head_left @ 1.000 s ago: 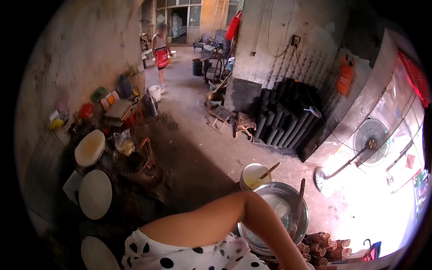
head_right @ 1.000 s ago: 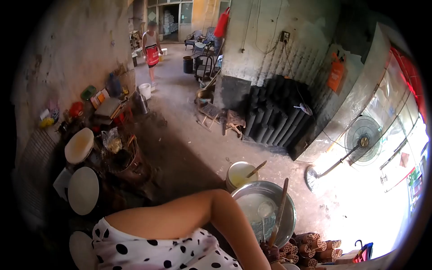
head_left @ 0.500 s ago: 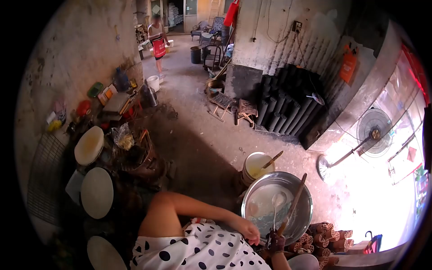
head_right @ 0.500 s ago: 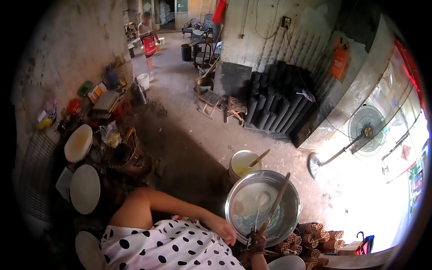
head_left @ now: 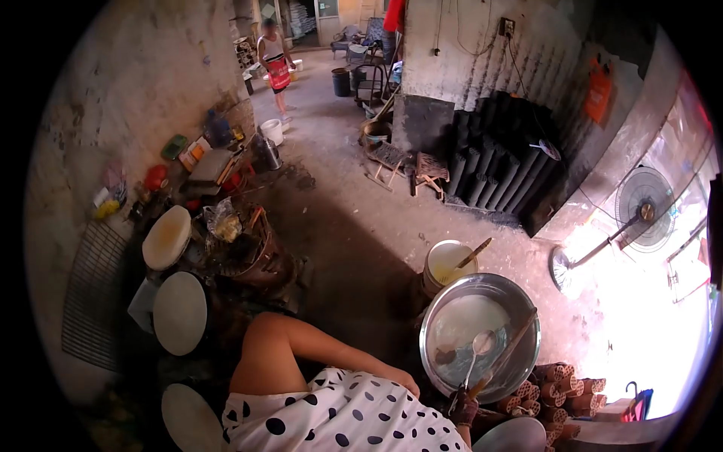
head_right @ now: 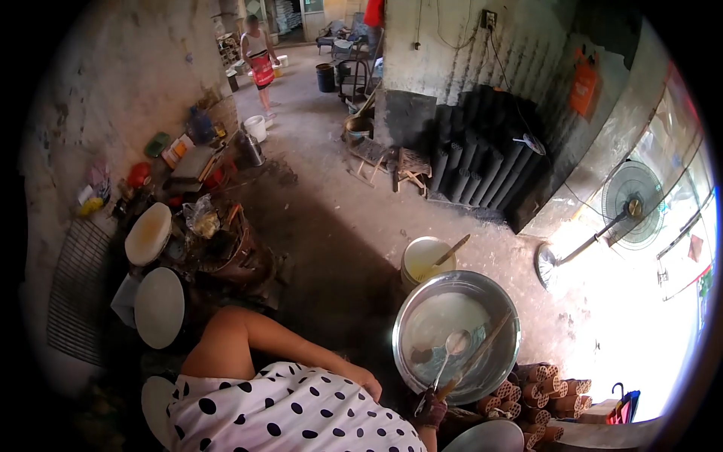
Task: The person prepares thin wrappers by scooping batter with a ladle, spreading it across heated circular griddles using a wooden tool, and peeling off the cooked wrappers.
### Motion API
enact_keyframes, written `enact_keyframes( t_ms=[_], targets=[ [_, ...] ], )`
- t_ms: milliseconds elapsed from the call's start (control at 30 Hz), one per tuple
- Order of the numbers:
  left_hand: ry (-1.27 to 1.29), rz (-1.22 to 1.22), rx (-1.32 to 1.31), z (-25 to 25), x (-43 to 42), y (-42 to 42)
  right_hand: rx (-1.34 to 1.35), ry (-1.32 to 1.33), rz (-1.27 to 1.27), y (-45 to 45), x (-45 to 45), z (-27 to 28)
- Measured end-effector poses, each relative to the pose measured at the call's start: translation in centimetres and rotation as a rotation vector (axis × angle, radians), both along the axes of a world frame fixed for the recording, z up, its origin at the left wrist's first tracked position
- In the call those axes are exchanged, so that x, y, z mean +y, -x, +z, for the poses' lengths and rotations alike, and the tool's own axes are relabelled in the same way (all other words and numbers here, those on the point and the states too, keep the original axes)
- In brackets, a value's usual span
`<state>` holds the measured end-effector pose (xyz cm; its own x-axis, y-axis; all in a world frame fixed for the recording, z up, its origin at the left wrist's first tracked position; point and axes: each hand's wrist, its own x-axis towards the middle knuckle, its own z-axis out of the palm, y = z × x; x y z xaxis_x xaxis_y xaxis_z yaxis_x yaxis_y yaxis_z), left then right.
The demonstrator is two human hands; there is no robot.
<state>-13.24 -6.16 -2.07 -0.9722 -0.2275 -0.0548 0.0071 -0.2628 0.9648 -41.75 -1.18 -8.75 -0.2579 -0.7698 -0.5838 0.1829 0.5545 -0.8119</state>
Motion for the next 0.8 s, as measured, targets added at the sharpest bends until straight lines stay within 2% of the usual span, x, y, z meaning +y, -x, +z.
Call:
enact_keyframes(
  t_ms=[67, 133, 167, 200, 233, 300, 333, 433, 467, 500, 533, 567, 600, 633, 667, 733, 800],
  targets=[
    [-0.045, -0.099, -0.207, -0.6, 0.0, 0.7, 0.024, -0.036, -0.013, 0.4, 0.0, -1.2],
    [0.309, 0.137, -0.146, -0.1, -0.2, 0.6, 0.131, 0.096, 0.031, 0.6, 0.5, -2.2],
    [0.510, 0.248, -0.136, -0.5, -0.7, 0.7, 0.346, 0.230, 0.203, 1.1, 0.6, -2.2],
    [0.565, 0.313, -0.149, -1.0, -1.8, 0.4, 0.564, 0.335, 0.363, 1.4, 1.0, -1.0],
    [0.533, 0.333, -0.163, -0.5, -2.6, 0.2, 0.647, 0.377, 0.396, 1.6, 1.4, -0.5],
    [0.456, 0.304, -0.309, -0.6, -2.0, 0.6, 0.541, 0.299, 0.310, 1.3, 1.2, -1.3],
    [0.330, 0.254, -0.386, -1.6, -1.5, 0.9, 0.410, 0.216, 0.220, 1.2, 1.6, -2.3],
    [-0.182, 0.402, -0.582, -5.9, -1.6, 2.8, 0.148, 0.019, -0.009, -0.8, 1.5, -4.3],
    [-0.343, 0.472, -0.648, -7.4, -2.1, 3.6, 0.104, -0.113, -0.066, -2.8, 0.2, -2.1],
    [-0.399, 0.506, -0.704, -8.4, -2.4, 5.2, 0.034, -0.101, -0.143, -3.7, 0.3, -3.6],
    [-0.402, 0.483, -0.710, -9.2, -3.0, 6.9, -0.034, -0.083, -0.214, -4.8, -0.6, -3.5],
    [-0.633, 0.498, -0.587, -9.9, -3.4, 8.4, -0.181, 0.002, -0.331, -6.3, -0.8, -3.2],
    [-0.866, 0.512, -0.460, -10.7, -3.6, 10.0, -0.257, -0.070, -0.357, -7.2, -1.6, 0.1],
    [-0.995, 0.528, -0.306, -11.0, -4.1, 11.4, -0.203, -0.054, -0.340, -8.1, -1.7, -0.6],
    [-0.933, 0.714, -0.370, -11.1, -4.3, 13.0, -0.149, -0.039, -0.323, -8.4, -1.9, -1.4],
    [-0.732, 0.827, -0.424, -14.8, -5.2, 14.0, -0.108, -0.014, -0.328, -7.8, -2.6, -1.9],
    [-0.750, 0.842, -0.506, -17.0, -8.0, 14.0, -0.069, 0.007, -0.326, -6.3, -2.6, -3.8]
  ],
)
